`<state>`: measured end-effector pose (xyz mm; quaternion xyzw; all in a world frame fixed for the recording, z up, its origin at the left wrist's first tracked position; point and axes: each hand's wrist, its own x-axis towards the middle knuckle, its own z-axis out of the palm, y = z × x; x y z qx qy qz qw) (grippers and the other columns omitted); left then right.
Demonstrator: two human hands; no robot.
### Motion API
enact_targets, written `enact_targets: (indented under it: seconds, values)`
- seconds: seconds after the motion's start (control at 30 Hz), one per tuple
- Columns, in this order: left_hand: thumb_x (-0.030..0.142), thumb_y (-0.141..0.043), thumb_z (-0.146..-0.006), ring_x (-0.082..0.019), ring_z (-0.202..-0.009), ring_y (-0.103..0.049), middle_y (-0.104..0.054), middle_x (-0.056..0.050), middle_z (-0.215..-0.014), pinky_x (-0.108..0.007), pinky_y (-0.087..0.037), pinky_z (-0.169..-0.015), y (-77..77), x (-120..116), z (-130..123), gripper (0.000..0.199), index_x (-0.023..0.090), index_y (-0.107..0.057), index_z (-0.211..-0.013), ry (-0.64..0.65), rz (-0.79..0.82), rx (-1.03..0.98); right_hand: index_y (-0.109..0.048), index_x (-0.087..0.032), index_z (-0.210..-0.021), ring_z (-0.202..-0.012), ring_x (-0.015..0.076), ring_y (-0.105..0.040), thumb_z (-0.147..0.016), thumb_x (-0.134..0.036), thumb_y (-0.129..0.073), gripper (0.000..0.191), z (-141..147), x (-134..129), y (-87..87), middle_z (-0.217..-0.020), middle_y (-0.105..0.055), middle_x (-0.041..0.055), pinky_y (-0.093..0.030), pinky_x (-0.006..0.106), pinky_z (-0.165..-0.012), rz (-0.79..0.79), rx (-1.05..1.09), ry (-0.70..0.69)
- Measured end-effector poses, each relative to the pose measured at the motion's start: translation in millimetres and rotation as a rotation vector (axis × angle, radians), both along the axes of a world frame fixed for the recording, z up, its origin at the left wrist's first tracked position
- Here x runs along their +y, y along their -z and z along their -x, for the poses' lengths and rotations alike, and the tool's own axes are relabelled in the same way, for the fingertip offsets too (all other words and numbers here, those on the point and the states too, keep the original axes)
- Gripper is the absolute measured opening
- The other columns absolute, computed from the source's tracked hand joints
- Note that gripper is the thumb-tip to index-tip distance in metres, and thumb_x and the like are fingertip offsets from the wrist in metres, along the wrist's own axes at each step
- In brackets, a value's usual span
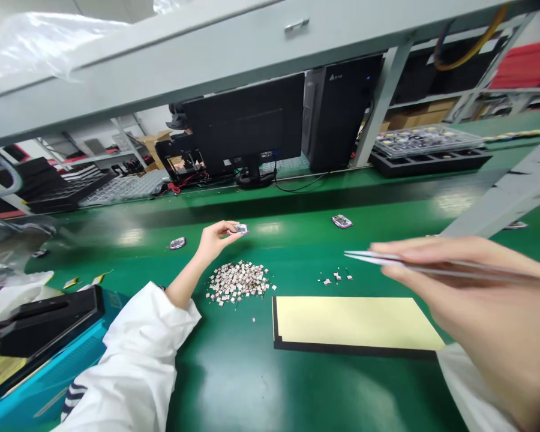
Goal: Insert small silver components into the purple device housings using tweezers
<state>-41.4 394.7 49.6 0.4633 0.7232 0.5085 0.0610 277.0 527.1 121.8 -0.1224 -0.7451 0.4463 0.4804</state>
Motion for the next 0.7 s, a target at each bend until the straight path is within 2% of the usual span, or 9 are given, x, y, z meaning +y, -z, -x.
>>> enact_targets:
  seconds: [0.03,0.07,0.17,0.23,0.3,0.43,0.57,0.7]
  values:
    - [0.03,-0.064,-0.064,-0.021,-0.091,-0.06,-0.062,-0.014,-0.098,-0.032,-0.047,-0.081,9.7,2.7,13.5,0.028,0.01,-0.051,-0.078,-0.011,0.031,-0.008,-0.063,-0.027,-0.073,-0.078,0.0234,-0.062,-0.064,-0.015,-0.069,0.016,7.9,7.9,-0.5,-0.078,-0.066,-0.0005,-0.052,0.037,-0.074,-0.026,-0.003,0.145]
    - [0.029,-0.065,-0.064,-0.021,-0.09,-0.061,-0.063,-0.015,-0.097,-0.033,-0.047,-0.082,18.2,4.5,24.6,0.032,0.01,-0.05,-0.085,-0.023,0.065,-0.009,-0.063,-0.025,-0.071,-0.077,0.0237,-0.062,-0.063,-0.018,-0.07,0.013,16.2,18.6,-0.1,-0.076,-0.066,0.0002,-0.051,0.039,-0.074,-0.057,-0.041,0.195]
    - [0.025,-0.065,-0.061,-0.021,-0.09,-0.061,-0.063,-0.014,-0.098,-0.035,-0.045,-0.084,35.4,4.9,45.0,0.049,0.01,-0.043,-0.103,-0.059,0.189,0.008,-0.06,-0.021,-0.073,-0.072,0.021,-0.063,-0.065,-0.018,-0.067,0.01,40.9,65.1,9.3,-0.076,-0.065,0.0013,-0.051,0.037,-0.071,0.077,-0.151,0.144]
    - [0.024,-0.064,-0.061,-0.023,-0.092,-0.06,-0.064,-0.013,-0.098,-0.039,-0.043,-0.087,38.5,3.2,50.3,0.057,0.01,-0.039,-0.11,-0.077,0.275,0.045,-0.059,-0.018,-0.069,-0.067,0.0192,-0.062,-0.064,-0.012,-0.067,0.011,56.1,100.3,23.9,-0.071,-0.064,0.0018,-0.05,0.035,-0.068,0.183,-0.269,0.087]
    - [0.025,-0.063,-0.062,-0.026,-0.098,-0.057,-0.063,-0.013,-0.101,-0.043,-0.039,-0.09,35.0,3.3,49.9,0.062,0.011,-0.036,-0.116,-0.101,0.345,0.099,-0.059,-0.013,-0.07,-0.064,0.0176,-0.06,-0.065,-0.01,-0.066,0.009,70.4,131.0,43.4,-0.064,-0.061,0.002,-0.049,0.034,-0.066,0.217,-0.316,0.086]
    - [0.022,-0.054,-0.07,-0.03,-0.105,-0.051,-0.053,-0.015,-0.115,-0.048,-0.035,-0.091,12.9,22.7,30.3,0.059,0.012,-0.03,-0.123,-0.07,0.42,0.217,-0.056,-0.011,-0.089,-0.075,0.0136,-0.058,-0.081,-0.021,-0.053,0.013,95.9,165.7,82.2,-0.086,-0.059,0.003,-0.049,0.032,-0.068,0.313,-0.351,0.066]
    - [0.012,-0.046,-0.073,-0.025,-0.112,-0.045,-0.048,-0.01,-0.122,-0.041,-0.033,-0.095,-10.0,75.7,-8.7,0.057,0.016,-0.027,-0.127,0.155,0.446,0.318,-0.052,-0.013,-0.101,-0.083,0.0154,-0.057,-0.085,-0.026,-0.048,0.021,112.0,172.5,106.3,-0.099,-0.056,0.0058,-0.048,0.034,-0.07,0.401,-0.395,-0.064]
    - [0.005,-0.049,-0.068,-0.025,-0.118,-0.039,-0.04,-0.012,-0.129,-0.038,-0.031,-0.098,-12.8,137.0,-46.5,0.07,0.012,-0.02,-0.131,0.367,0.482,0.368,-0.051,-0.012,-0.102,-0.083,0.0159,-0.057,-0.084,-0.026,-0.049,0.023,114.1,167.7,116.6,-0.099,-0.055,0.0058,-0.048,0.034,-0.07,0.426,-0.439,-0.272]
